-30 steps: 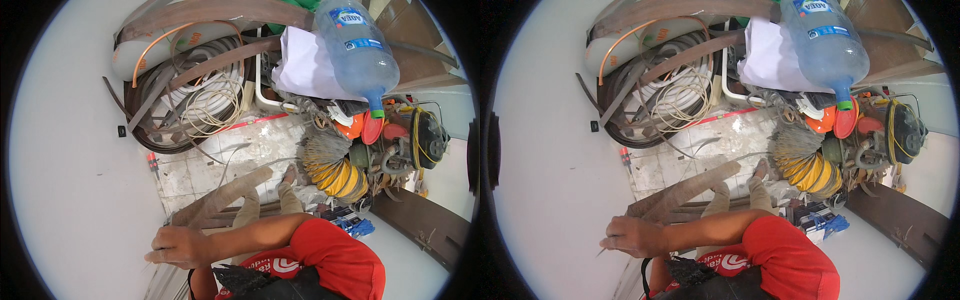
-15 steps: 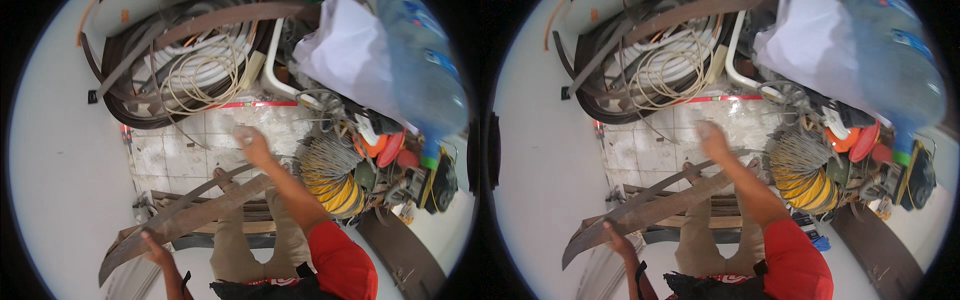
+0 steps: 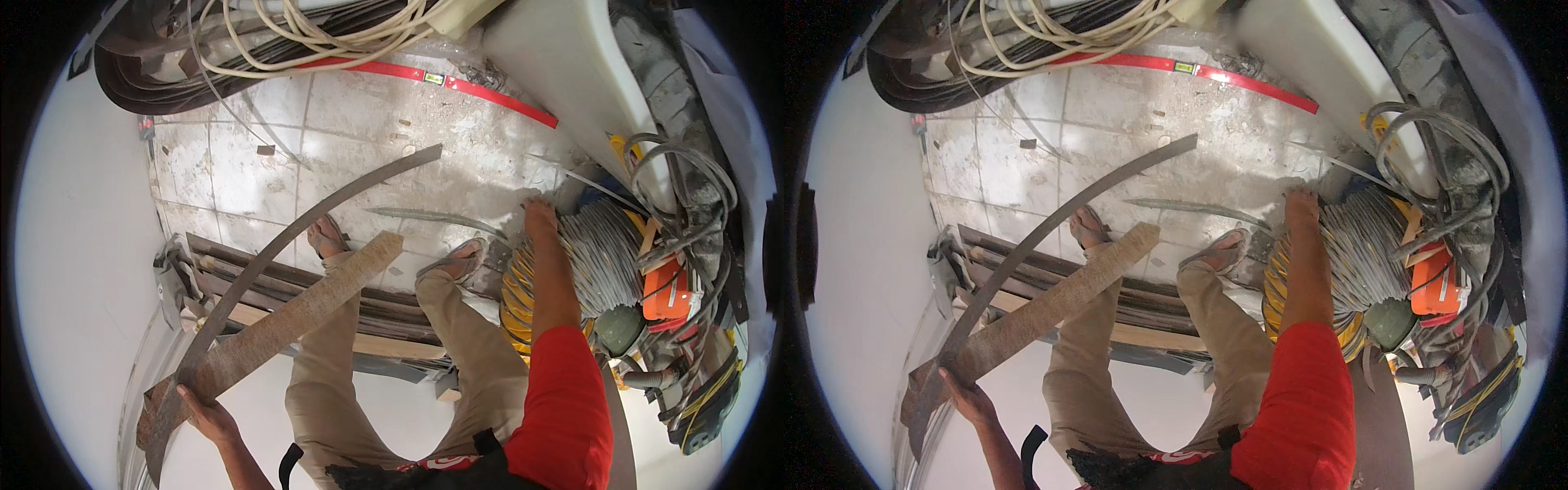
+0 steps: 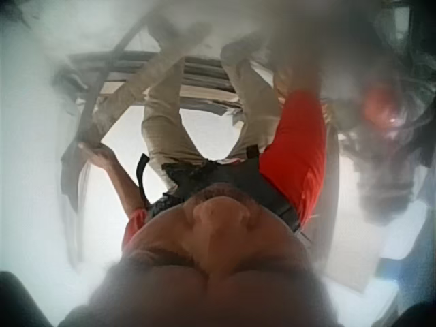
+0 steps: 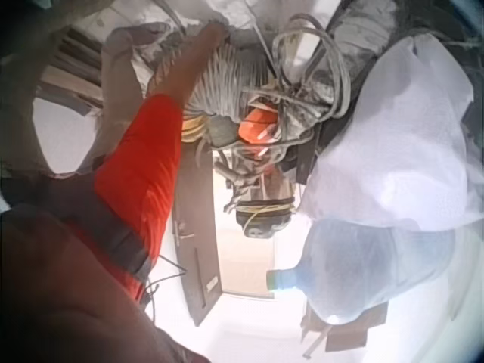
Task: The person moves laminate boards and wood trim pieces across a cluttered tiled floor by hand, handles small debris, and applies tape to pieces of material.
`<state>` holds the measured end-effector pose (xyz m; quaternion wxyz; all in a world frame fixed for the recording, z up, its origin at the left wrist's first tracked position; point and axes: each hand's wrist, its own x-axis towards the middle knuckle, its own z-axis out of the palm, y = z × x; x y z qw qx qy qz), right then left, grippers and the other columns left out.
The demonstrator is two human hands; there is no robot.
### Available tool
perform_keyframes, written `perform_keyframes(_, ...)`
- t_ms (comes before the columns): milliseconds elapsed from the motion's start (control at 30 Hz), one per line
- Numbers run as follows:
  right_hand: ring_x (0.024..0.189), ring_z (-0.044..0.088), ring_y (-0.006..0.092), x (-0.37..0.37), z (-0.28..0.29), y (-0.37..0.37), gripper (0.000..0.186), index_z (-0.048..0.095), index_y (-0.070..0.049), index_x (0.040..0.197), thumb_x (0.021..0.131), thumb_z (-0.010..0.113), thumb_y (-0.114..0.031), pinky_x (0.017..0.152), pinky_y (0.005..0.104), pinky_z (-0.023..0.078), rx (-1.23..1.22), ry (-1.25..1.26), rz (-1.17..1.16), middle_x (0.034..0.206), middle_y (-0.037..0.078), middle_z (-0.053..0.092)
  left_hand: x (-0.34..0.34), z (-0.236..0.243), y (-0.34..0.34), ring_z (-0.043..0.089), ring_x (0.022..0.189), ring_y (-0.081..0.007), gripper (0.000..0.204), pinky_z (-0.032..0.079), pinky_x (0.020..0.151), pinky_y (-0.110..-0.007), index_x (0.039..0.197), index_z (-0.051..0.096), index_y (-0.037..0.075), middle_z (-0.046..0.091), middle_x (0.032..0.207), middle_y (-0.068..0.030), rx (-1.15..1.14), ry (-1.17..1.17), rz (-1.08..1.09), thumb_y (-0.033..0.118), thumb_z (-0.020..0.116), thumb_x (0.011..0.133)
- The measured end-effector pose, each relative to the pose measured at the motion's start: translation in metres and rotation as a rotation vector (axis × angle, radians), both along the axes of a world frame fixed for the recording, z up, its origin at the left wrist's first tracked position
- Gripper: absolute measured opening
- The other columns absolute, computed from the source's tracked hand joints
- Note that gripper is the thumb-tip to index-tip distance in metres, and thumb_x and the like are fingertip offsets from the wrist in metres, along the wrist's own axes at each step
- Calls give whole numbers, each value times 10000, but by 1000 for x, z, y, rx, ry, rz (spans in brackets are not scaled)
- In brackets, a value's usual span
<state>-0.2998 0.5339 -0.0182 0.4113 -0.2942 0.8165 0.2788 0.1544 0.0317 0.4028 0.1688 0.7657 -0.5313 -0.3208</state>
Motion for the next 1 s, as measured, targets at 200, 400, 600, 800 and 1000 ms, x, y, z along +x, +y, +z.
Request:
perform_keyframes(200,1102,639,341,-20,18,0,198,721,-70,1022,902,564,-83,955,414,507,60,-206,54,1117,199,666,22,14,4,496,1276,-251,665,380,1091,-368,1394,432,-66,505,1389,-168,1,-140,-156,459,537,1000)
perform_keyframes(400,1131,624,358,-37,57,29,273,694,-38,1074,839,556,-21,931,402,526,-175,-190,-12,1209,239,634,-4,27,-7,510,1245,-220,744,405,1072,-332,1368,464,-89,522,1367,-153,61,173,9,502,624,946)
perform_keyframes(600,928,630,365,-13,156,-161,107,643,-48,930,851,605,-111,832,452,522,-877,-122,122,986,151,623,-51,70,6,541,1187,-221,713,407,1031,-327,1318,518,-97,561,1320,-158,44,-16,28,512,603,958)
perform_keyframes(800,874,641,340,-39,387,-280,124,655,-64,933,897,629,-180,774,422,519,-1248,-293,-176,915,123,644,-81,129,-23,561,1130,-230,584,446,981,-344,1275,535,-78,579,1262,-164,-43,253,-186,422,608,983)
perform_keyframes(1000,883,643,294,-27,607,-293,94,724,-73,903,816,726,-110,790,379,515,-1591,-558,-419,877,88,662,-116,216,-66,596,1084,-214,504,455,967,-346,1243,565,-47,644,1181,-122,49,399,-547,351,672,955)
